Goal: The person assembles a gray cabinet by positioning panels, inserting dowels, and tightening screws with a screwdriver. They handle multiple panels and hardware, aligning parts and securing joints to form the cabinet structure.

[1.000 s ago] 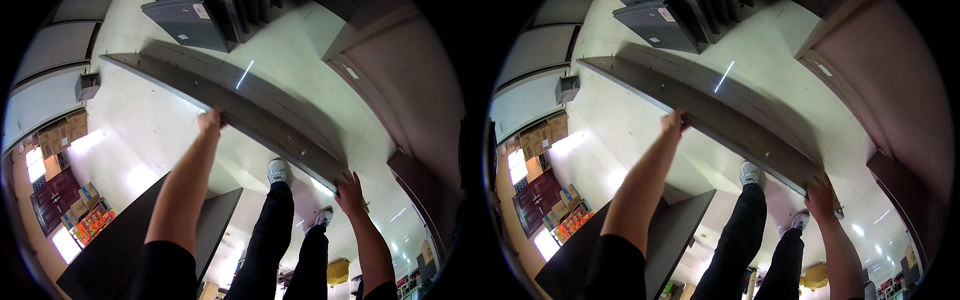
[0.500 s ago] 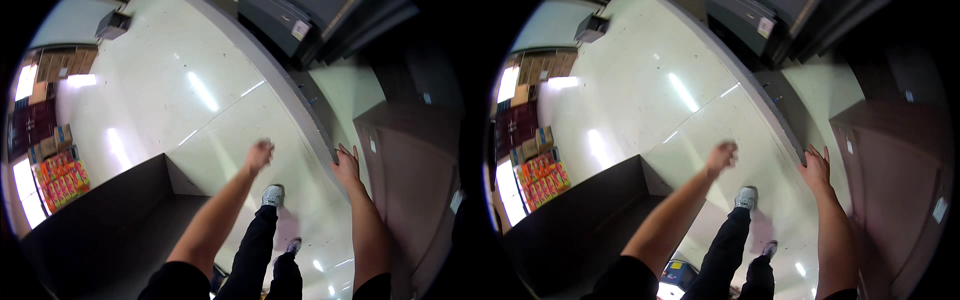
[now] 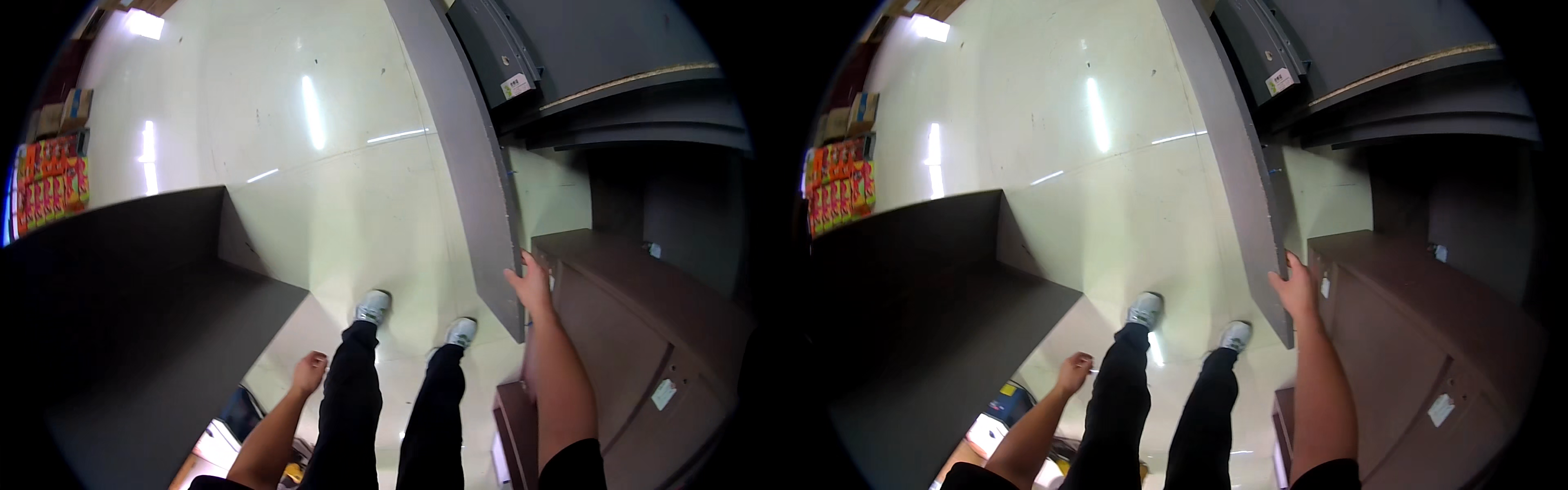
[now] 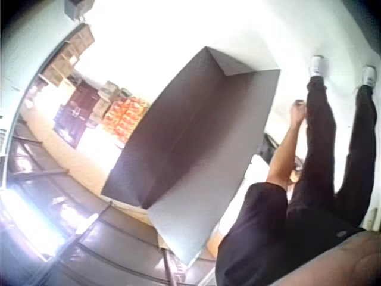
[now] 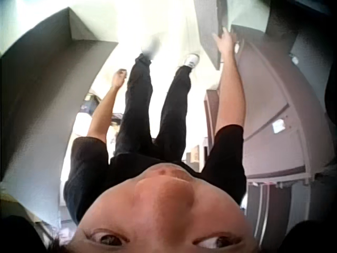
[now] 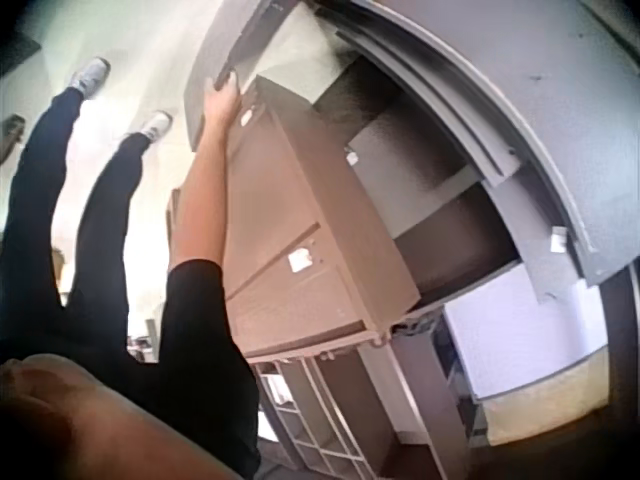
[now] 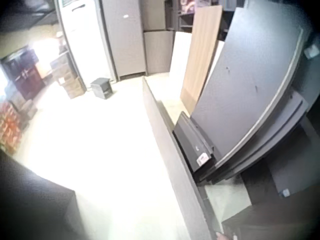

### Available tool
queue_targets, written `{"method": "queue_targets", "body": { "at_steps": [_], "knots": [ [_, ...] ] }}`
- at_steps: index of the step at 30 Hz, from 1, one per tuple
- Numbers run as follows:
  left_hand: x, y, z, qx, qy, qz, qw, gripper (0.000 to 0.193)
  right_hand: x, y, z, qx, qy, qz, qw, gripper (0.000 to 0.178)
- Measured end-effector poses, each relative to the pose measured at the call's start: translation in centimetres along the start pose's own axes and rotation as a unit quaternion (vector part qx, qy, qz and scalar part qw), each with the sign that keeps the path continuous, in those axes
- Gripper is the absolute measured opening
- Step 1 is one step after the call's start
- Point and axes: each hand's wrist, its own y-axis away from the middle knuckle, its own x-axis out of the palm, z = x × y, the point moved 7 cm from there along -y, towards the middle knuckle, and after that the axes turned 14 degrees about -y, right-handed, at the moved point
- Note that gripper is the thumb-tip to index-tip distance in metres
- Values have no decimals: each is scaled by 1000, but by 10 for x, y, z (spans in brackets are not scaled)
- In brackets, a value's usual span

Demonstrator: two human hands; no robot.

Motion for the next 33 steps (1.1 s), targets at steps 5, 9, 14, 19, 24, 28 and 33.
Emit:
{"method": "queue_targets", "body": {
  "at_steps": [5, 9, 14, 19, 24, 28, 33],
  "knots": [
    [9, 49, -46, -19, -213, -52, 975, 37, -4, 58, -20, 27, 28, -42, 998, 74],
    [57, 78, -134, 34, -304, -41, 951, 57, -17, 144, -49, -1, 104, -111, 988, 64],
    [172, 170, -253, 158, 94, -13, 983, 38, 59, 303, -151, 390, -342, 0, 855, 52],
    [214, 263, -255, 244, 227, -61, 941, 46, 105, 385, -76, 356, -736, 135, 559, 39],
    [203, 250, -202, 208, 148, -10, 967, 51, 86, 411, 38, 427, -560, 183, 686, 59],
    [228, 290, -248, 28, 718, 374, 586, 66, 73, 425, 76, -9, -233, 291, 928, 55],
    [187, 363, -288, -5, 771, 361, 524, 72, -10, 458, 130, -294, 40, 280, 913, 47]
  ]
}}
